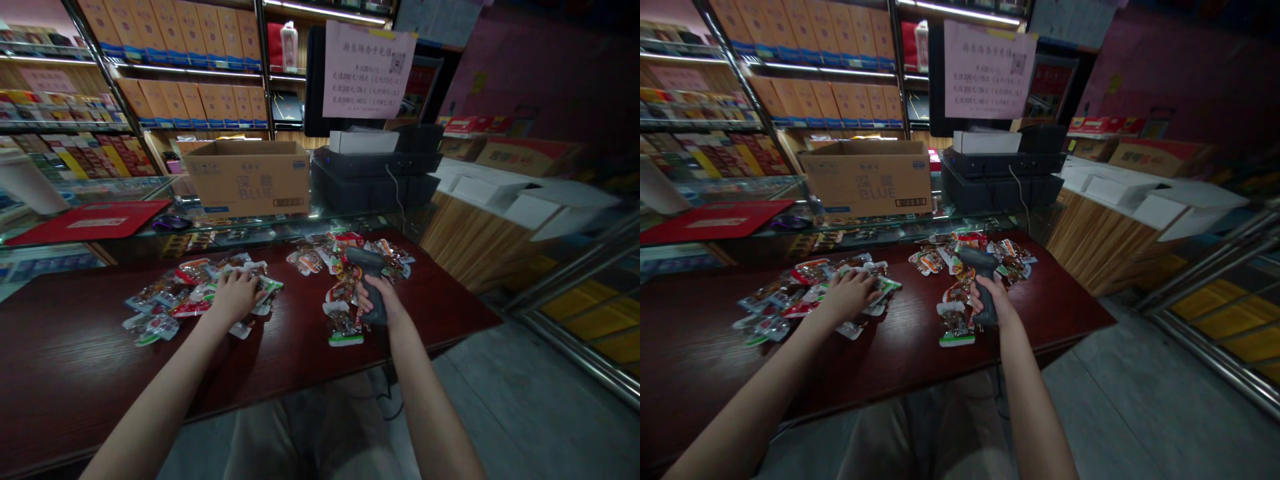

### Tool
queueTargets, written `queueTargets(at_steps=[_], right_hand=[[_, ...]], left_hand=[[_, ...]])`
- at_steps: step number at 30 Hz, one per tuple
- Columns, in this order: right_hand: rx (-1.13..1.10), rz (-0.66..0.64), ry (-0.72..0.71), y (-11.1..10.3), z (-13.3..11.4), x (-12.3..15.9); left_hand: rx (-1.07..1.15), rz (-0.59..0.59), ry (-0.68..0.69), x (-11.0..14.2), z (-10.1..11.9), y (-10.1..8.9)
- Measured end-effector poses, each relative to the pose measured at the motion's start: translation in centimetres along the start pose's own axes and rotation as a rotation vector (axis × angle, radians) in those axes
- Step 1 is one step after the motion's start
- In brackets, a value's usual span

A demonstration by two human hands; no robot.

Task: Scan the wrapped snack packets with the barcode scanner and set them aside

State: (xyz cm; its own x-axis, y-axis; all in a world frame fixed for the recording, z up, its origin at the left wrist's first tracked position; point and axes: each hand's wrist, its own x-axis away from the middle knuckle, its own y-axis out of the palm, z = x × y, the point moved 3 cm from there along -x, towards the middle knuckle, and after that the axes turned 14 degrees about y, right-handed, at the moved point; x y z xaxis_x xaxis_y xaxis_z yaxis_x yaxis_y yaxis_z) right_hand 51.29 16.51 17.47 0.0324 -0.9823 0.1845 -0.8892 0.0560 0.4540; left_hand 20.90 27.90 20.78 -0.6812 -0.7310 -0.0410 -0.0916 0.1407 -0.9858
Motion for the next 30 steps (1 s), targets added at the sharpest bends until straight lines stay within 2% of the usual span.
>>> queueTargets(at_steps=[4, 9, 13, 17, 24, 30], right_hand=[[-0.022, 0.008, -0.003, 0.0, -0.1, 0.0], [-0.039, 0.0, 0.024, 0.1, -0.2, 0.1], [-0.058, -0.004, 0.006, 0.0, 0.0, -0.2], [-0.07, -0.007, -0.01, -0.1, 0.1, -0.2], [-0.085, -0.011, 0.006, 0.3, -0.4, 0.4], [-0.098, 0.011, 0.013, 0.0, -0.2, 0.2]], left_hand=[[-0.032, 0.043, 0.003, -2.8, 1.6, -1.9], [0.092, 0.171, 0.002, -10.0, 4.4, -3.1], [0.186, 0.226, 0.096, -15.7, 6.0, -2.4], [0.269, 0.204, 0.151, -19.5, 6.8, -0.8], [0.276, 0.124, 0.153, -21.9, 7.5, 0.7], [0.363, 0.062, 0.093, -22.1, 6.2, 1.3]])
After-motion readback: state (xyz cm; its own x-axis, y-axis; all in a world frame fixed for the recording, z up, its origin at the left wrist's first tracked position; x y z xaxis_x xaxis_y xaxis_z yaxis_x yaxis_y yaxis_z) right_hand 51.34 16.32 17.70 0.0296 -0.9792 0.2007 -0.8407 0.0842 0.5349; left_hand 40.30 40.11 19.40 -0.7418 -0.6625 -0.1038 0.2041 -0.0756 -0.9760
